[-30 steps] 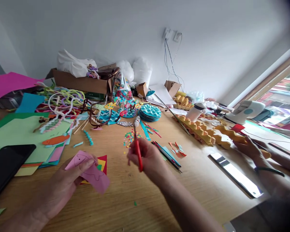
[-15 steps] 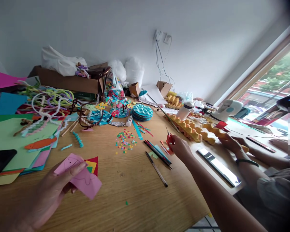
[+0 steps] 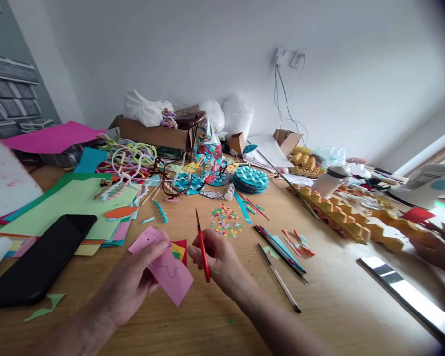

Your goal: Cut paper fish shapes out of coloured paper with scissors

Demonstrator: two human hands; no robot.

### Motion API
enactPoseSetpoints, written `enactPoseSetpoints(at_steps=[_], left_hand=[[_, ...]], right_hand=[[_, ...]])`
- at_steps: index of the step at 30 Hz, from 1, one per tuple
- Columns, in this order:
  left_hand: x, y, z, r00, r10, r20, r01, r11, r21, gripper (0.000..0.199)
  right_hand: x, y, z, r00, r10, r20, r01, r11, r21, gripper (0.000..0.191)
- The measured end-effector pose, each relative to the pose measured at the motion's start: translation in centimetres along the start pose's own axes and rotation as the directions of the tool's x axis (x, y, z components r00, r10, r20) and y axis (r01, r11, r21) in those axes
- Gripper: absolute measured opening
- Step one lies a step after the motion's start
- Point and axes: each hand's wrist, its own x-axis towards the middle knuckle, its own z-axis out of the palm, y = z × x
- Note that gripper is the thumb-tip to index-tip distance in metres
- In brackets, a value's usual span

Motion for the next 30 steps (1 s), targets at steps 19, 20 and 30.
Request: enactPoseSetpoints(at_steps=[19, 20, 30], left_hand=[[0.0, 0.7, 1.0, 0.977, 0.112, -0.181, -0.11, 0.994, 0.021, 0.024], [0.0, 0.7, 1.1, 0.976, 0.113, -0.184, -0.111, 0.994, 0.021, 0.024], [0.0, 0.6, 1.3, 0.975, 0.129, -0.183, -0.127, 0.992, 0.024, 0.021]], right_hand=[[-2.3, -0.5, 4.3, 0.974, -0.107, 0.199, 0.051, 0.963, 0.265, 0.041], [-2.3, -0.5, 4.3, 0.972, -0.113, 0.205, 0.054, 0.96, 0.275, 0.043], [-2.4, -0.7, 4.4, 0.963, -0.147, 0.225, 0.068, 0.944, 0.323, 0.054]])
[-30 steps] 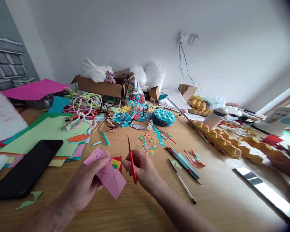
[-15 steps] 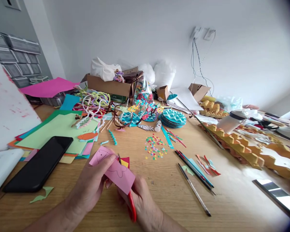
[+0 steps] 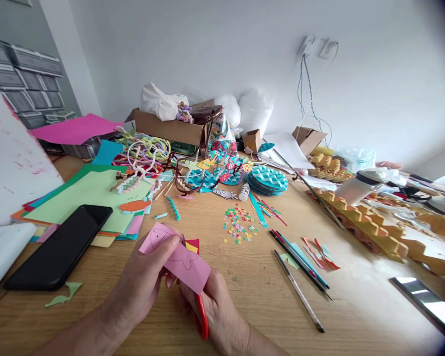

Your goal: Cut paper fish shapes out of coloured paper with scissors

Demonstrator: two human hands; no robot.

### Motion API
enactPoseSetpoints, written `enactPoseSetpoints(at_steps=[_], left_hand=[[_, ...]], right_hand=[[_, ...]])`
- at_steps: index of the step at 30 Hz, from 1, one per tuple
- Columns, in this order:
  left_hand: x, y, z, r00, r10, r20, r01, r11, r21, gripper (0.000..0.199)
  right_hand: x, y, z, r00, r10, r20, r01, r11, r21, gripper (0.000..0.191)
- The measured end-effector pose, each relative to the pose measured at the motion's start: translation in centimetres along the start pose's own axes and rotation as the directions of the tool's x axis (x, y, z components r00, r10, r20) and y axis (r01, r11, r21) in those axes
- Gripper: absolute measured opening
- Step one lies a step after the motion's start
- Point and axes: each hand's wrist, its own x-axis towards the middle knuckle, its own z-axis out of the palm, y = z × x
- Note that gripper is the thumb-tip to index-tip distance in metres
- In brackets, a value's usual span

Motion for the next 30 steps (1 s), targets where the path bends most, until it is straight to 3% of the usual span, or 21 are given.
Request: enactPoseSetpoints(at_steps=[14, 30], left_hand=[[-0.32, 0.11, 0.21, 1.0, 0.001, 0.006, -0.001, 1.0, -0.003, 0.021], [-0.3, -0.12, 0.15, 0.999, 0.02, 0.025, -0.02, 1.0, 0.002, 0.023]], right_hand=[[-0.23, -0.05, -0.08, 1.0, 0.021, -0.013, -0.021, 0.999, 0.042, 0.058], [-0.29, 0.14, 0.03, 1.0, 0.01, 0.01, -0.011, 0.999, 0.048, 0.05]])
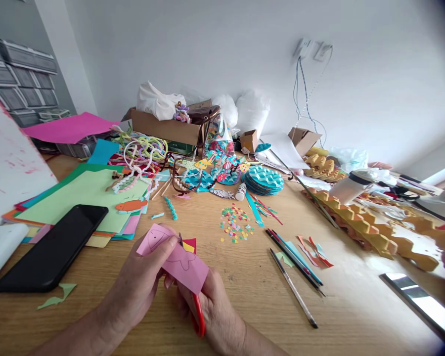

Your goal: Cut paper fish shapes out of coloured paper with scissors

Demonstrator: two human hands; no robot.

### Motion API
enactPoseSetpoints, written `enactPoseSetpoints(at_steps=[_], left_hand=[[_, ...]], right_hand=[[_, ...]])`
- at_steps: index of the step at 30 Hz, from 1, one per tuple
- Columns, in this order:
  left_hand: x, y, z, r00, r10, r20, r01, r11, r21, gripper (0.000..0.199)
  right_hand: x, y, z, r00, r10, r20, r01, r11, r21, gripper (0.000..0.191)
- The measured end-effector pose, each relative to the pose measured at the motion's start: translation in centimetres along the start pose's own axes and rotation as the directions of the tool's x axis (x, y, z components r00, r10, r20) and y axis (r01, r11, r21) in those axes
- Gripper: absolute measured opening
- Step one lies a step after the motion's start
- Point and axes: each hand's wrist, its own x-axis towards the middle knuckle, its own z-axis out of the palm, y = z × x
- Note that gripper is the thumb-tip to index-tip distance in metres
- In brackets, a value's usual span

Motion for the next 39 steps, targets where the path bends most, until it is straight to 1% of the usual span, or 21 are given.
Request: enactPoseSetpoints(at_steps=[5, 9, 11, 17, 21, 25, 28, 34, 39], left_hand=[[0.0, -0.1, -0.1, 1.0, 0.01, 0.014, -0.01, 1.0, 0.008, 0.021], [0.0, 0.0, -0.2, 0.999, 0.012, 0.034, -0.013, 1.0, 0.013, 0.02], [0.0, 0.1, -0.3, 0.999, 0.013, 0.042, -0.013, 1.0, 0.013, 0.019], [0.3, 0.2, -0.5, 0.997, 0.003, 0.083, -0.005, 1.0, 0.023, 0.019], [0.5, 0.0, -0.8, 0.993, 0.017, 0.117, -0.021, 0.999, 0.031, 0.019], [0.6, -0.1, -1.2, 0.987, 0.025, 0.161, -0.035, 0.998, 0.055, 0.019], [0.8, -0.1, -1.4, 0.988, 0.019, 0.156, -0.031, 0.997, 0.074, 0.017], [1.1, 0.2, -1.6, 0.982, 0.013, 0.187, -0.035, 0.993, 0.114, 0.017], [1.0, 0.3, -1.5, 0.988, 0.012, 0.154, -0.032, 0.991, 0.129, 0.016]], right_hand=[[-0.1, 0.1, -0.2, 1.0, 0.018, 0.013, -0.017, 1.0, -0.01, 0.052], [-0.1, 0.1, -0.4, 1.0, -0.011, 0.012, 0.011, 0.999, -0.033, 0.062], [-0.1, 0.1, -0.4, 1.0, -0.007, 0.007, 0.007, 0.999, -0.039, 0.063], [-0.1, 0.0, -0.5, 1.0, 0.031, -0.004, -0.03, 1.0, 0.002, 0.052], [-0.1, 0.2, -0.6, 1.0, 0.016, -0.01, -0.016, 1.0, -0.007, 0.047], [-0.1, 0.2, -0.8, 1.0, 0.019, -0.01, -0.019, 1.0, -0.022, 0.046], [-0.1, 0.2, -0.9, 0.999, 0.046, 0.001, -0.046, 0.999, -0.029, 0.047], [-0.1, 0.4, -1.2, 0.996, 0.085, 0.003, -0.085, 0.995, -0.044, 0.047], [-0.1, 0.7, -1.3, 0.992, 0.123, 0.005, -0.123, 0.992, -0.036, 0.047]])
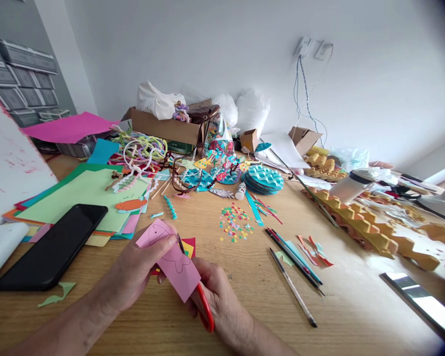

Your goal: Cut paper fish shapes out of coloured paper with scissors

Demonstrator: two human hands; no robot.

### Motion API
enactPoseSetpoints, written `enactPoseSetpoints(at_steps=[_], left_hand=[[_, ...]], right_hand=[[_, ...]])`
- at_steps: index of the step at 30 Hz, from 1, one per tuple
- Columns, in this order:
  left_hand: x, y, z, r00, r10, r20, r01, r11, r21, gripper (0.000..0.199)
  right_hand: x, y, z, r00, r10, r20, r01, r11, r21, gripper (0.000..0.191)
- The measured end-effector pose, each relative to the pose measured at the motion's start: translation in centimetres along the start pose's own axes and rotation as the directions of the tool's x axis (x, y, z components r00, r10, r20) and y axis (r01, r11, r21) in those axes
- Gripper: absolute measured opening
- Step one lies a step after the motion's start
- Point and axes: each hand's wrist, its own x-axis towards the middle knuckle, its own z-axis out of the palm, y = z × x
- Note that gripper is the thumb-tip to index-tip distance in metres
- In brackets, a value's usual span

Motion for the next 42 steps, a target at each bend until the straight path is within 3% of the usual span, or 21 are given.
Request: enactPoseSetpoints(at_steps=[7, 16, 21, 25, 35, 42], left_hand=[[0.2, 0.2, -0.5, 0.998, -0.016, 0.063, 0.014, 0.999, 0.039, 0.018], [1.1, 0.7, -1.7, 0.99, -0.029, 0.136, -0.002, 0.974, 0.227, 0.023], [1.3, 0.8, -1.9, 0.982, -0.023, 0.19, -0.014, 0.981, 0.192, 0.024], [1.3, 0.8, -2.0, 0.981, -0.04, 0.189, 0.006, 0.984, 0.178, 0.022], [1.1, 0.9, -1.8, 0.993, 0.007, 0.121, -0.029, 0.983, 0.183, 0.022], [1.1, 1.0, -1.8, 0.99, -0.004, 0.139, -0.015, 0.99, 0.14, 0.021]], right_hand=[[0.0, -0.1, -0.2, 1.0, 0.003, 0.015, -0.002, 0.999, -0.037, 0.044], [0.2, 0.6, -1.0, 0.999, -0.032, 0.029, 0.036, 0.984, -0.175, 0.034], [0.2, 0.4, -1.1, 0.999, -0.011, 0.035, 0.016, 0.988, -0.153, 0.037], [0.1, 0.3, -1.0, 0.999, 0.041, 0.007, -0.04, 0.991, -0.128, 0.041], [0.2, 0.0, -1.0, 0.999, 0.034, -0.002, -0.034, 0.987, -0.158, 0.043], [0.2, 0.2, -1.0, 1.0, 0.014, -0.014, -0.016, 0.979, -0.201, 0.041]])
